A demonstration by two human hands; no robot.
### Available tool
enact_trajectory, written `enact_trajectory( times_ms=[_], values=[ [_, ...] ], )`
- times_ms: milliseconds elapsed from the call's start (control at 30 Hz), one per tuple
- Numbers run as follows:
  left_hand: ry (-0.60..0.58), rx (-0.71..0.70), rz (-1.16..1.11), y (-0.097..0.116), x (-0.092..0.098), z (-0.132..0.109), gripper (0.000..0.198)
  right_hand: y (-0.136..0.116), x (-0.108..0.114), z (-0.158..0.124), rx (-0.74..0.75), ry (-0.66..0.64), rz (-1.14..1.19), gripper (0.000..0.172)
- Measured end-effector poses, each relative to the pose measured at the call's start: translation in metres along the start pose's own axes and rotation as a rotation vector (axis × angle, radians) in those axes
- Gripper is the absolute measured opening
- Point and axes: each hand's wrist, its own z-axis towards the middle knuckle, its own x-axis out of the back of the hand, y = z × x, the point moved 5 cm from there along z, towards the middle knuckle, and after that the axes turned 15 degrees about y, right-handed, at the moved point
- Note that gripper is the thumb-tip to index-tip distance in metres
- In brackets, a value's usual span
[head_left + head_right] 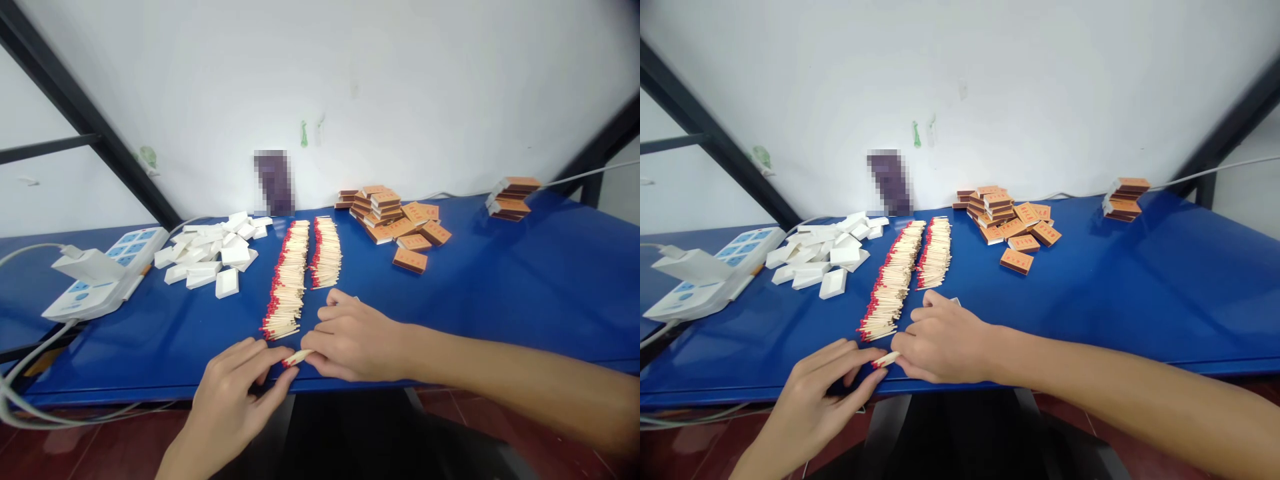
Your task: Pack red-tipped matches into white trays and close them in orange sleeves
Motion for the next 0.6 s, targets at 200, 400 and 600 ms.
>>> enact_trajectory(
  times_ms=[200, 400, 600],
  values=[
    [-0.087, 0.055, 0.010, -0.001, -0.002, 0.002, 0.012, 0.000, 0.000, 0.001, 0.000, -0.027, 0.006, 0.026],
    [-0.021, 0.006, 0.038, 0.010, -0.003, 0.005, 0.011, 0.001, 0.002, 0.001, 0.002, 0.012, -0.001, 0.028],
    [-0.033, -0.014, 0.069, 0.010, -0.006, 0.003, 0.010, 0.001, 0.002, 0.000, -0.006, 0.026, -0.009, 0.029]
  ],
)
